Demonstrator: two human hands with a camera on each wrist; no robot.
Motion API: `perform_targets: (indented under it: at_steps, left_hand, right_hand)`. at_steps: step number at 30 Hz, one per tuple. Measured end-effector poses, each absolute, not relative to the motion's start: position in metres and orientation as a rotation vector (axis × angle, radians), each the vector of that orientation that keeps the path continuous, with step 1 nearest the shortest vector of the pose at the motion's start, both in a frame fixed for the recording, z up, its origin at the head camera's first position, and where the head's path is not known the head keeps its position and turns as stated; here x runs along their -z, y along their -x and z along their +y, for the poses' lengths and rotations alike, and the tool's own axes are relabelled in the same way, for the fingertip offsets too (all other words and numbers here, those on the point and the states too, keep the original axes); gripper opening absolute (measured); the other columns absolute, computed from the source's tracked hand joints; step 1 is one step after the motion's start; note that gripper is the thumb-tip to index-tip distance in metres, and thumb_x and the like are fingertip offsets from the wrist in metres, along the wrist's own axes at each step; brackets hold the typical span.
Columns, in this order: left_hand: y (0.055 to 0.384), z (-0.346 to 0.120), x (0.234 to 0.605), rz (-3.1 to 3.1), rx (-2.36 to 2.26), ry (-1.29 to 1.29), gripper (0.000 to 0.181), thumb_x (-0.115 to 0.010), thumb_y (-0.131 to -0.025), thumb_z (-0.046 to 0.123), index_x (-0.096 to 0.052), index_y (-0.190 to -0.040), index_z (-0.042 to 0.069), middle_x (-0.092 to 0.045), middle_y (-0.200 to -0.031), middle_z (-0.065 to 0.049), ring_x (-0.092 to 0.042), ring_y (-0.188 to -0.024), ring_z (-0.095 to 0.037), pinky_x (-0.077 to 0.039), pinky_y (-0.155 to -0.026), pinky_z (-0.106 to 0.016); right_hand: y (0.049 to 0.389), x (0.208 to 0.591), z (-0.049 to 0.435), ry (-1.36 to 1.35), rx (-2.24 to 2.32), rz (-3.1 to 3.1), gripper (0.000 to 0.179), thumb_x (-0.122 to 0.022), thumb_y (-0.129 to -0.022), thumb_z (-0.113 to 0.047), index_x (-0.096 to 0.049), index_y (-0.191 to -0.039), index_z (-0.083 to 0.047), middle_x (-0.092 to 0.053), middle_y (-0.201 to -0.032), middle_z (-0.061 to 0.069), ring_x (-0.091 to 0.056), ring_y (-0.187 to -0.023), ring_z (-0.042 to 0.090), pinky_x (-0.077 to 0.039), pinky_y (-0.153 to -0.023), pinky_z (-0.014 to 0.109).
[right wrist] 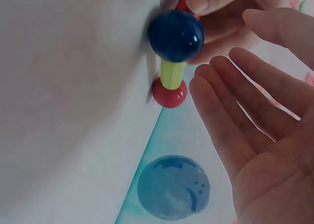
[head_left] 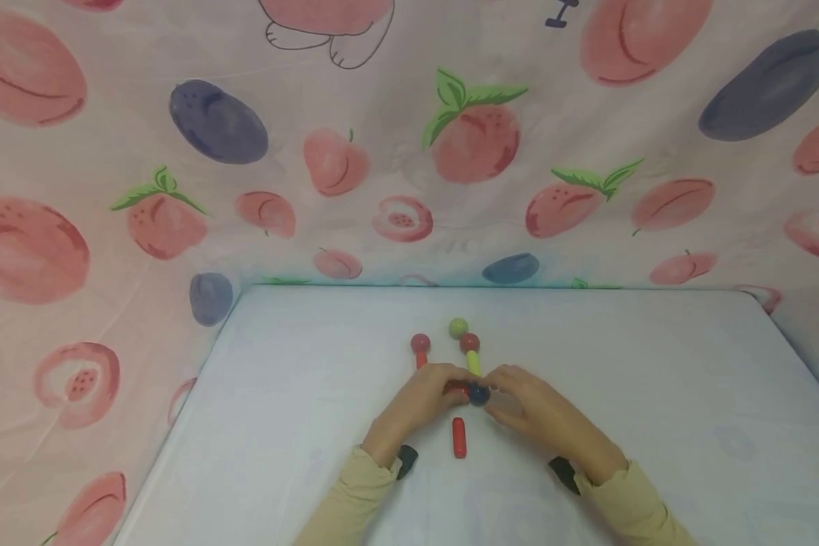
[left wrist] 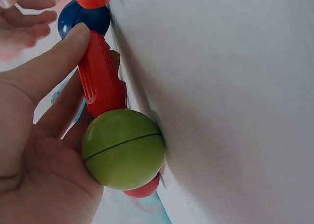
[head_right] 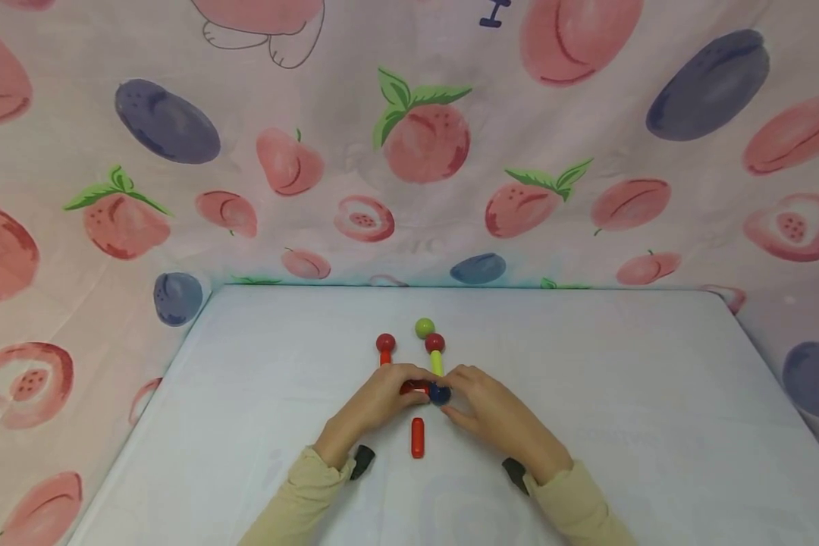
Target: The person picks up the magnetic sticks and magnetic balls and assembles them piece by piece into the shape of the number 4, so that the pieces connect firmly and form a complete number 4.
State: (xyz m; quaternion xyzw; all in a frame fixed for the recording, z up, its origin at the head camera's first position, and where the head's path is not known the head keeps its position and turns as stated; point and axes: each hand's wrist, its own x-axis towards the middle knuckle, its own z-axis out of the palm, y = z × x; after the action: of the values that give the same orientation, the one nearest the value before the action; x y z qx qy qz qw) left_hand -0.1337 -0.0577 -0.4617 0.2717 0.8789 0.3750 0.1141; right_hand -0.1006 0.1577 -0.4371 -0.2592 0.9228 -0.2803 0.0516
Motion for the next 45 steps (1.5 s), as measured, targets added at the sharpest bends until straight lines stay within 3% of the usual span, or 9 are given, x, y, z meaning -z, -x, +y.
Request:
perform_targets:
  at_steps: [17,45]
  left_hand:
    - [0.138,-0.058,0.465,2.542,-1.133,-0.836,0.033,-0.072,-0.090,0.011,-0.072,-0.121,0.020,-0.073,-0.111,0.009,-0.065,-0.105,-0.002,-0.049,-0.098,-0.021]
    - [0.138,-0.059,0.466,2.577,-1.099,-0.849,0.034,-0.074,-0.088,0.010,-0.072,-0.121,0.016,-0.074,-0.114,0.005,-0.065,-0.110,-0.007,-0.049,-0.100,-0.022]
  right_hand:
    - [0.080,0.446,0.142,0.846,0.766,2.756,0.037,-0.076,-0.088,-0.022,-0.066,-0.120,-0.006,-0.067,-0.119,0.004,-0.062,-0.115,0.022,-0.053,-0.097,0.042]
    - [0.069,0.458,0.120,0.966,0.595,2.854,0.044,-0.082,-0.080,-0.032,-0.069,-0.113,-0.005,-0.066,-0.111,0.003,-0.063,-0.104,0.016,-0.055,-0.094,0.036]
